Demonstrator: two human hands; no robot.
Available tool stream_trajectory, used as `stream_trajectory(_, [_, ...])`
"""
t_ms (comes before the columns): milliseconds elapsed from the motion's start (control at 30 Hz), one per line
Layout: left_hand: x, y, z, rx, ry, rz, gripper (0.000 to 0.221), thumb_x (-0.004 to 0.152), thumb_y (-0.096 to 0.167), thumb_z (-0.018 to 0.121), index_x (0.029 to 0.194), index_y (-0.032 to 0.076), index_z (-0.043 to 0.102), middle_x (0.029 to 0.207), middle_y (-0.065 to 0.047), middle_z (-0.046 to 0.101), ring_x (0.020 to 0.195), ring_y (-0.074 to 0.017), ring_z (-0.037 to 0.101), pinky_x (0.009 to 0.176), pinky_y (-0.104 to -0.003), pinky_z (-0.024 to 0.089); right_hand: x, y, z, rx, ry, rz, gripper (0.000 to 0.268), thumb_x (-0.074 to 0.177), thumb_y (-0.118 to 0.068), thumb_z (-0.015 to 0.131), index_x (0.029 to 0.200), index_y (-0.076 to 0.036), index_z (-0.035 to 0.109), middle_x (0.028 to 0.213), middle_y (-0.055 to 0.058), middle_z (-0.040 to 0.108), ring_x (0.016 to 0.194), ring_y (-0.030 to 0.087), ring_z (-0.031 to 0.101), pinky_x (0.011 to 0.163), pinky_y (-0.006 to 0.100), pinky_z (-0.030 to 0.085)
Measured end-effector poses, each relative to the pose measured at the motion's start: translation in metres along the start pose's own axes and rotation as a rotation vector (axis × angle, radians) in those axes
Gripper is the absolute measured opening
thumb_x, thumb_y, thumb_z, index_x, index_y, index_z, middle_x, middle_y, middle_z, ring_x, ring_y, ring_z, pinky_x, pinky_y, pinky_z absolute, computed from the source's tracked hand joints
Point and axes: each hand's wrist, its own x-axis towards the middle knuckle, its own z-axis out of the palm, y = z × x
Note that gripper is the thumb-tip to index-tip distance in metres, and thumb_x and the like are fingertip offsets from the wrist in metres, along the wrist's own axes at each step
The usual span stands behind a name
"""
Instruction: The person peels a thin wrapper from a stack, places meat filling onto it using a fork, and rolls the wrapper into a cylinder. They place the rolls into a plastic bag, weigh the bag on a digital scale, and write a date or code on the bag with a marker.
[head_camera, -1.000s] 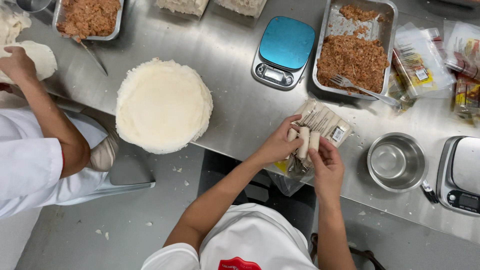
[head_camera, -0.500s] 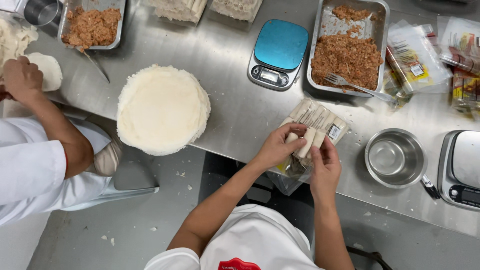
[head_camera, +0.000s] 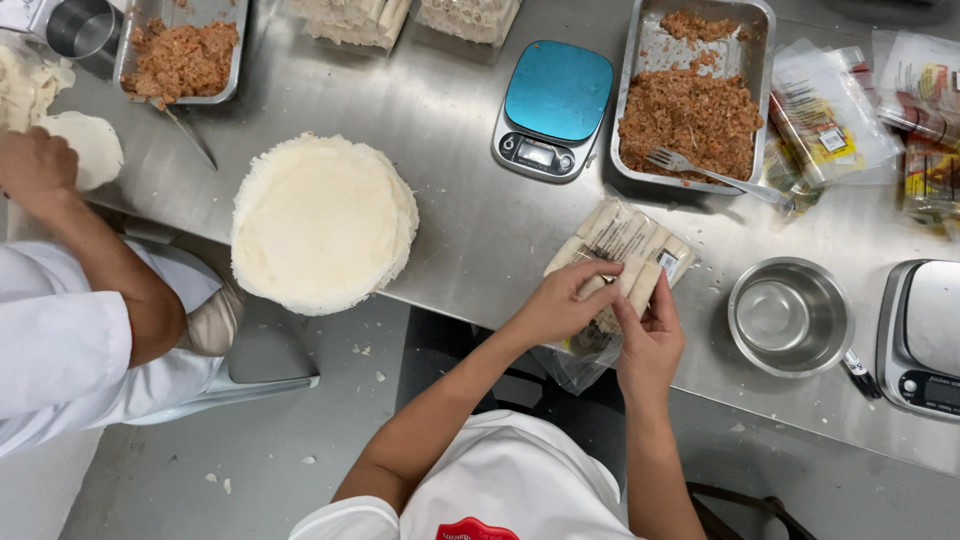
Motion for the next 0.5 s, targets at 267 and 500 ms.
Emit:
stream_trajectory(267, [0.011, 0.000, 0.012, -0.442, 0.146, -0.133, 0.078, 0.085, -0.012, 0.064, 0.155, -0.004, 0.032, 0.130, -0.028, 0.053, 0.117, -0.0350, 0.061, 0.100, -0.042, 0.054, -0.004, 0.011, -0.003, 0.065, 0.046, 0.083, 0.072, 0.088, 0.009, 0.074, 0.154, 0.000, 0.046, 0.134, 0.019, 0.064, 0.116, 0.019, 0.062, 0.094, 0.033, 0.057])
stream_trajectory(500, [0.007, -0.035, 0.034, -0.302, 0.334, 0.055, 0.032, 0.082, 0.011, 0.088, 0.110, 0.002, 0.075, 0.115, -0.011, 0.059, 0.111, -0.0214, 0.068, 0.099, -0.033, 0.057, -0.003, 0.019, -0.002, 0.113, 0.086, 0.094, 0.065, 0.093, 0.004, 0.071, 0.152, -0.002, 0.045, 0.127, 0.015, 0.067, 0.111, 0.019, 0.068, 0.091, 0.031, 0.061])
